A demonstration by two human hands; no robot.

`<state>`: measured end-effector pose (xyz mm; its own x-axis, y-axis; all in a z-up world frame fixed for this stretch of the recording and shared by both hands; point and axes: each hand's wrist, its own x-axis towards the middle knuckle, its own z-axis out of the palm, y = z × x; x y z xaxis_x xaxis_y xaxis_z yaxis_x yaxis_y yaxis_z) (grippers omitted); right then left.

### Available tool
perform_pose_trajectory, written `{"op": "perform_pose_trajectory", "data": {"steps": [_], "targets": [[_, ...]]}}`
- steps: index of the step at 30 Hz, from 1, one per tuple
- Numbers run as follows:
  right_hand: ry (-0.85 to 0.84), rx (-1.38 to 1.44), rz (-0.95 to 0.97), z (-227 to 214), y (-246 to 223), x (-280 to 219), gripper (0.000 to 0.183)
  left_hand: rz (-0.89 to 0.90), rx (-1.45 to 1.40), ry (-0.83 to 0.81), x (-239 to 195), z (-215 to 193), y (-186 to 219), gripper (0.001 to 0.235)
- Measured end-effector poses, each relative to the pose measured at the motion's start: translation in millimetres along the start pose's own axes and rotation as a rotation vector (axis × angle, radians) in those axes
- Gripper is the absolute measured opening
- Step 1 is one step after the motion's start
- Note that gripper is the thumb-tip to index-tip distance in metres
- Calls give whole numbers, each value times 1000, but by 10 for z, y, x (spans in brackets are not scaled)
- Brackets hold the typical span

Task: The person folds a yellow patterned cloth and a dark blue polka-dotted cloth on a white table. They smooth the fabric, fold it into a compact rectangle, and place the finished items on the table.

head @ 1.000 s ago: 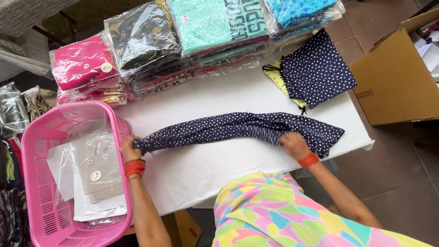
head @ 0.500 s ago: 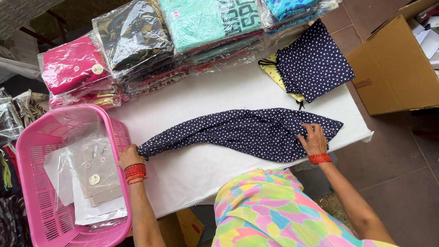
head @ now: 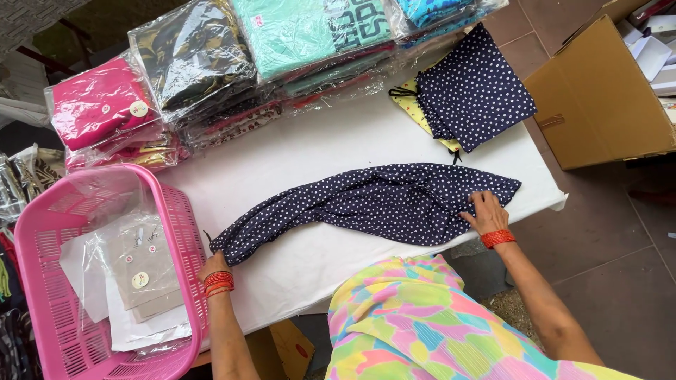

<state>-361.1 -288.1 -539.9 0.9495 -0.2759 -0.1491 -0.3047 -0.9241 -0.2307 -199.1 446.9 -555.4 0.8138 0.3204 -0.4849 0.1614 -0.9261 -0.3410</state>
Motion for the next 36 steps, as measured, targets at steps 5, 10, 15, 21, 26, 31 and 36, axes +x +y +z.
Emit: {"op": "perform_pose_trajectory", "data": {"steps": [5,10,15,21,26,31,36], "targets": [[192,-82,-46,215,232,125,27,3,-73,-57,-364,-301,93,56],[98,-71,15,2,408,362,23,24,-74,99,-360,-205,65,53],[258,101,84,-491,380,493,26,0,-21,323,-250,-88,-8,32],[504,625,30,-592,208,19,29,-50,-31,396,-279,-33,-15,34],[44,380,171,535,745,-457,23,-65,-1,326,-179,45,-44,22],[213,198,-60,557,530,-806,12,-38,27,332,-90,52,-78,20],[182,8,-253,552,398,-797,39,-22,43,341,-93,-16,-83,20]]}}
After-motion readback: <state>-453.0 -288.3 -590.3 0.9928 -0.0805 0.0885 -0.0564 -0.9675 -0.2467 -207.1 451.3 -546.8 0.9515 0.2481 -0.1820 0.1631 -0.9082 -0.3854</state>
